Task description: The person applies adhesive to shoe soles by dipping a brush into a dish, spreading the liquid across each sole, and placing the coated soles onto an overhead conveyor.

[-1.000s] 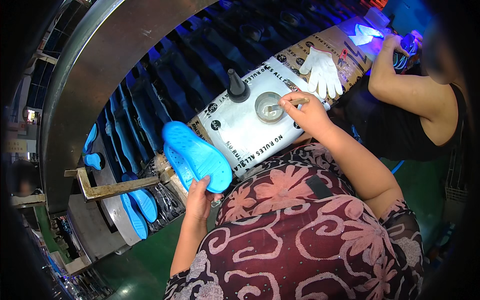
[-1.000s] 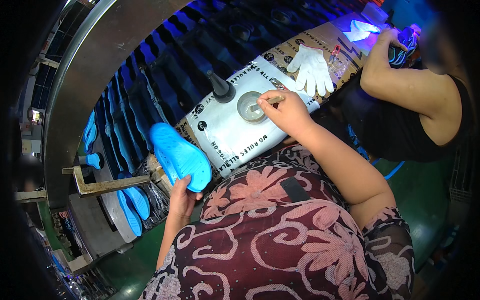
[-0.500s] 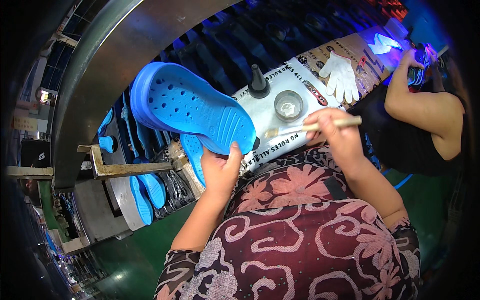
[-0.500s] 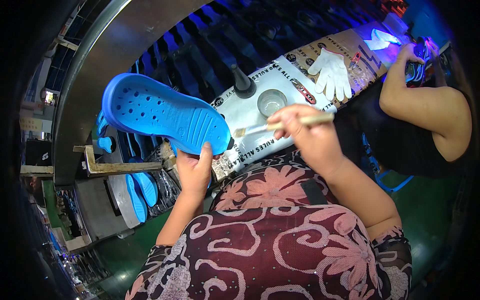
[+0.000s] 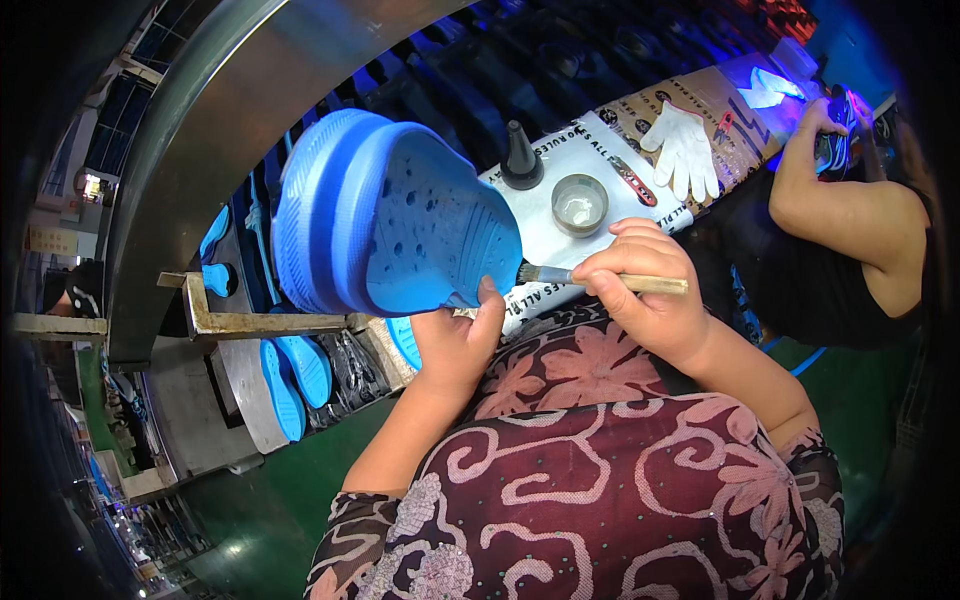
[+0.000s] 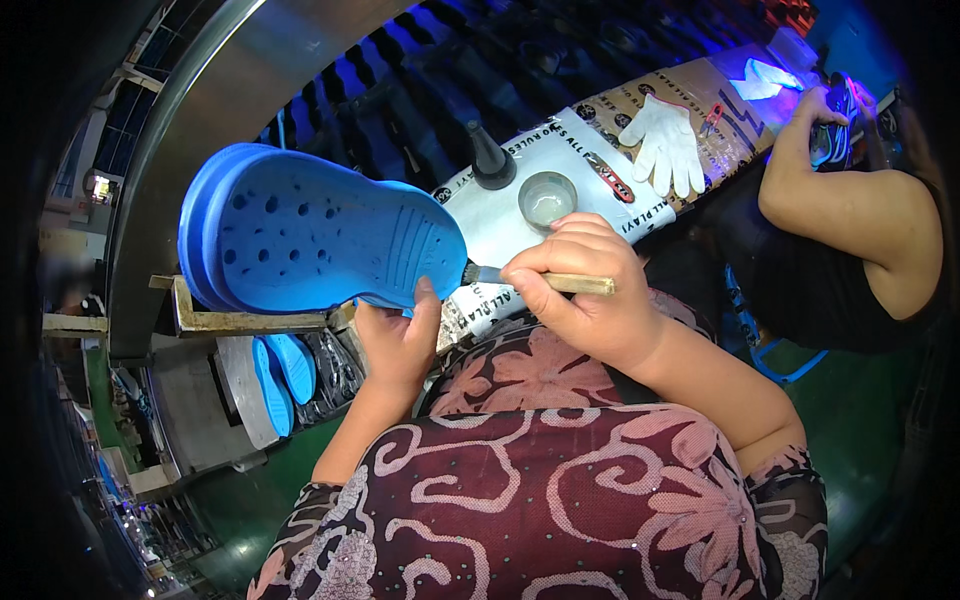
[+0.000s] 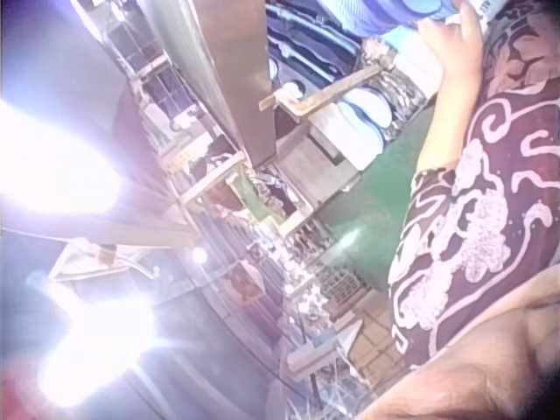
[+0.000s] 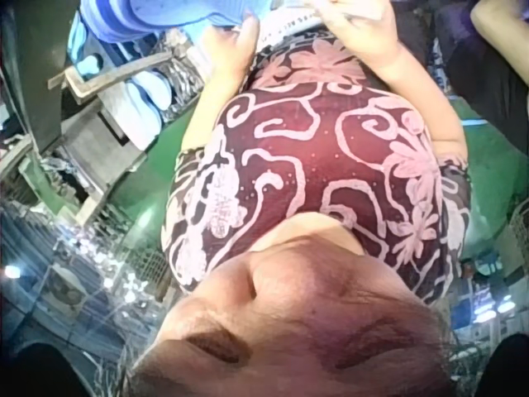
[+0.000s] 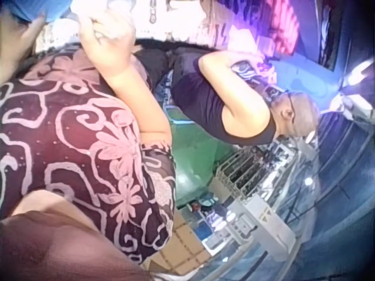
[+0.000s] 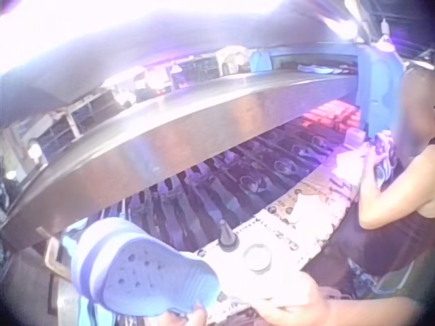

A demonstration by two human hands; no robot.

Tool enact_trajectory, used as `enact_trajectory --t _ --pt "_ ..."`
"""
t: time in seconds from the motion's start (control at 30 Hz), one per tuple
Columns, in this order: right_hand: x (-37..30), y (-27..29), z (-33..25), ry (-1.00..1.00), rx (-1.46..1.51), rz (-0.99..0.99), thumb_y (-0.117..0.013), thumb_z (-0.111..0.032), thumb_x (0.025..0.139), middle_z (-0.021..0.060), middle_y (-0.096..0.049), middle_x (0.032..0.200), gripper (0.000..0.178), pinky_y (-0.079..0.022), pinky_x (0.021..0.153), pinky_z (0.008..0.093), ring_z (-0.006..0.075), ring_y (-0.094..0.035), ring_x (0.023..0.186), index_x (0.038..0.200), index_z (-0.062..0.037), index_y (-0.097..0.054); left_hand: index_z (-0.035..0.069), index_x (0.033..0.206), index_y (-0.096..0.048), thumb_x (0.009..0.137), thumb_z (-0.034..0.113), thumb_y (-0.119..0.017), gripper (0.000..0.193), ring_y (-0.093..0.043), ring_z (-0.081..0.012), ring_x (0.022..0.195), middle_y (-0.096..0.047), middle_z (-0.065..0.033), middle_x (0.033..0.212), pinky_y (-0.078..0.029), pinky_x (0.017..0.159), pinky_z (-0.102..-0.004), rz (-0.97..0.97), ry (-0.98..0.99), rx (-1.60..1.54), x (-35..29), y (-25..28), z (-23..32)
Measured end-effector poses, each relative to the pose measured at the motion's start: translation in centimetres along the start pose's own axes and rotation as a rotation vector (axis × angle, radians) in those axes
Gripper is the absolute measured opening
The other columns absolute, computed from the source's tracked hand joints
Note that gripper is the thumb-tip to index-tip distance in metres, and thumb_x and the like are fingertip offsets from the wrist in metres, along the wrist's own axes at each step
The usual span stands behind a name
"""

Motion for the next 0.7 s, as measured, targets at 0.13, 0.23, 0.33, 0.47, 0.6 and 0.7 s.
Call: enact_trajectory --t 0.13,0.23,0.33,0.47,0.6,0.7 --pt "0.1 0.6 -0.5 -0.035 0.003 0.006 -0.065 -0.014 0.080 0.0033 -0.065 0.072 0.010 -0.043 0.081 0.0360 0.0224 -0.059 0.067 0.075 -0.0063 -0.065 -0.005 0.101 -0.053 0.080 -0.001 -0.059 0.022 -0.058 -0.0147 0.082 -0.060 -0.0093 0.093 -0.045 0.076 -0.0271 -0.003 -0.064 0.046 -0.1 0.1 0.0" --pt "0.5 0.0 -0.4 0.079 -0.017 -0.012 -0.059 -0.016 0.083 0.0035 -0.062 0.066 0.013 -0.042 0.084 0.0386 0.0213 -0.057 0.064 0.078 -0.0066 -0.065 -0.005 0.101 -0.053 0.079 -0.002 -0.059 0.022 -0.058 -0.0147 0.081 -0.060 -0.0090 0.092 -0.045 0.076 -0.0270 -0.017 -0.071 0.052 -0.2 -0.1 0.1" --pt "0.5 -0.3 -0.5 0.054 -0.053 -0.023 -0.064 -0.014 0.079 0.0029 -0.061 0.067 0.009 -0.042 0.081 0.0354 0.0217 -0.056 0.062 0.074 -0.0075 -0.064 -0.005 0.100 -0.053 0.079 -0.002 -0.059 0.022 -0.057 -0.0145 0.081 -0.060 -0.0088 0.092 -0.045 0.075 -0.0269 -0.008 -0.095 0.076 -0.1 0.0 0.0" --pt "0.4 0.5 -0.8 0.064 -0.107 -0.052 -0.065 -0.015 0.078 0.0029 -0.060 0.065 0.008 -0.042 0.081 0.0353 0.0212 -0.056 0.062 0.074 -0.0082 -0.064 -0.004 0.099 -0.053 0.078 -0.003 -0.059 0.022 -0.057 -0.0141 0.080 -0.059 -0.0089 0.092 -0.045 0.075 -0.0269 -0.004 -0.087 0.051 -0.3 0.3 -0.1" --pt "0.2 -0.3 -1.1 0.080 -0.051 -0.027 -0.067 -0.015 0.077 0.0025 -0.060 0.065 0.006 -0.042 0.081 0.0355 0.0198 -0.056 0.062 0.075 -0.0093 -0.065 -0.007 0.094 -0.057 0.071 -0.007 -0.057 0.023 -0.059 -0.0189 0.077 -0.061 -0.0122 0.087 -0.046 0.071 -0.0288 0.043 -0.092 0.022 -0.3 -0.2 -0.1" --pt "-0.1 -0.6 -0.9 0.089 -0.054 -0.040 -0.068 -0.015 0.076 0.0022 -0.059 0.064 0.006 -0.043 0.080 0.0356 0.0193 -0.056 0.061 0.075 -0.0096 -0.066 -0.006 0.089 -0.059 0.070 -0.007 -0.058 0.019 -0.059 -0.0192 0.072 -0.061 -0.0114 0.082 -0.047 0.066 -0.0289 0.072 -0.111 0.056 -0.2 -0.5 0.2"
Point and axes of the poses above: each hand's wrist, its own x-axis towards the middle knuckle, its own y-axis out of the back of the hand, z = x × y, the point moved 1 cm from there along x, towards the middle knuckle
